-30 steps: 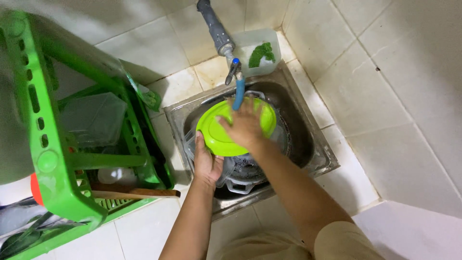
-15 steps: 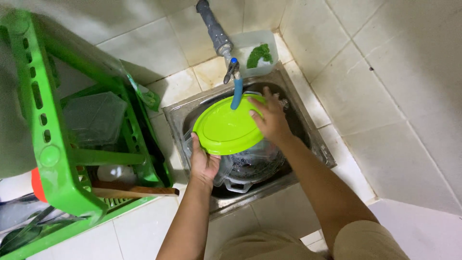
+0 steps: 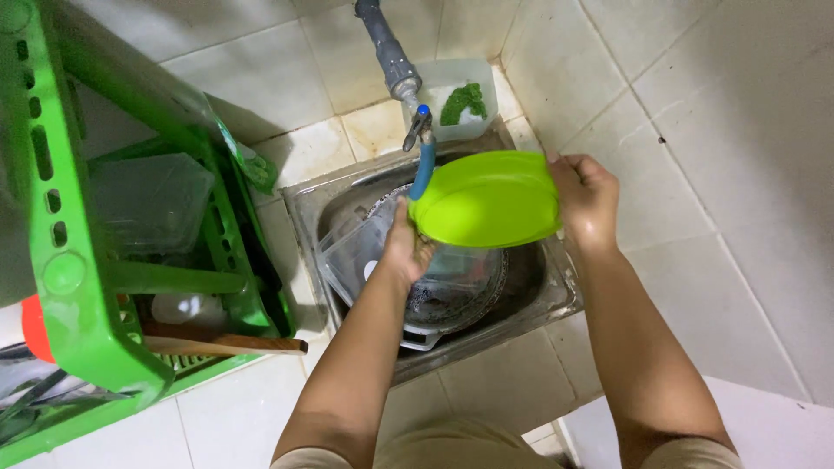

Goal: Washing various dishes, containers, and a wooden cutting board in a kitchen sink.

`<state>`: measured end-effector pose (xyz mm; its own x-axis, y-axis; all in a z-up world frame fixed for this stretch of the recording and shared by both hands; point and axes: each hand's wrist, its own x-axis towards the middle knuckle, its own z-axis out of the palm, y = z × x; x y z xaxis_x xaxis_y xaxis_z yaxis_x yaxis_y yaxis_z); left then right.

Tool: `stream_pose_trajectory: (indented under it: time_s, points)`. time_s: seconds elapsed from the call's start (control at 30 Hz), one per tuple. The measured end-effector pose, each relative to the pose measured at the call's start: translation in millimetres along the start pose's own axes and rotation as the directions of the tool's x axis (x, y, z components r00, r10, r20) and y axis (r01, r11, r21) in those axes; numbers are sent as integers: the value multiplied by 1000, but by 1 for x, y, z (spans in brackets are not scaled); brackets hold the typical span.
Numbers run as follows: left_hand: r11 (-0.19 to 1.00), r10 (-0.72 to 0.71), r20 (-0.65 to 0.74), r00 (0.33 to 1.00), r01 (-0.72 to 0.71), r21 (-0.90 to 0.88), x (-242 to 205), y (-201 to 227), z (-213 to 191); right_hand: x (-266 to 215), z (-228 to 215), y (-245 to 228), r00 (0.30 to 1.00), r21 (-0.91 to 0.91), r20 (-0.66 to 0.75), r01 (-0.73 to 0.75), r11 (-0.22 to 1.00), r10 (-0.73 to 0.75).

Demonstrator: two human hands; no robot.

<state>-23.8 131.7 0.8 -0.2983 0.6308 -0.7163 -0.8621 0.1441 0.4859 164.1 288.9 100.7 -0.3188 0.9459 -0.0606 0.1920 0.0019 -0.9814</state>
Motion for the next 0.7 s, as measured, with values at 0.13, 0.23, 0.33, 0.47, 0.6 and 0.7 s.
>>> stream_pose_trajectory:
  time_s: [0.13,0.23,0.33,0.47,0.6,0.7]
  points:
    - [997,10,38,999,-7,-79,8,6,11,-14,-16,6,988,75,87,122,990,-129]
    - [996,-20,147,989,32,-79,1,20,12,-17,-37,38,979,166,145,122,978,-147]
    - [994,-47,134,990,59,-86,25,18,-5,-17,-51,63,964,309,213,87,947,-158]
    - [975,-42,128,991,69,-210,40,10,-25,-15,-62,97,938,344,311,38,938,-152]
    - [976,-4,151,988,37,-216,27,3,-44,-11,-31,97,885,-180,466,71,981,21]
    - [986,7,82,997,7,-165,-5,9,-42,-6,5,100,830,-579,544,265,771,123]
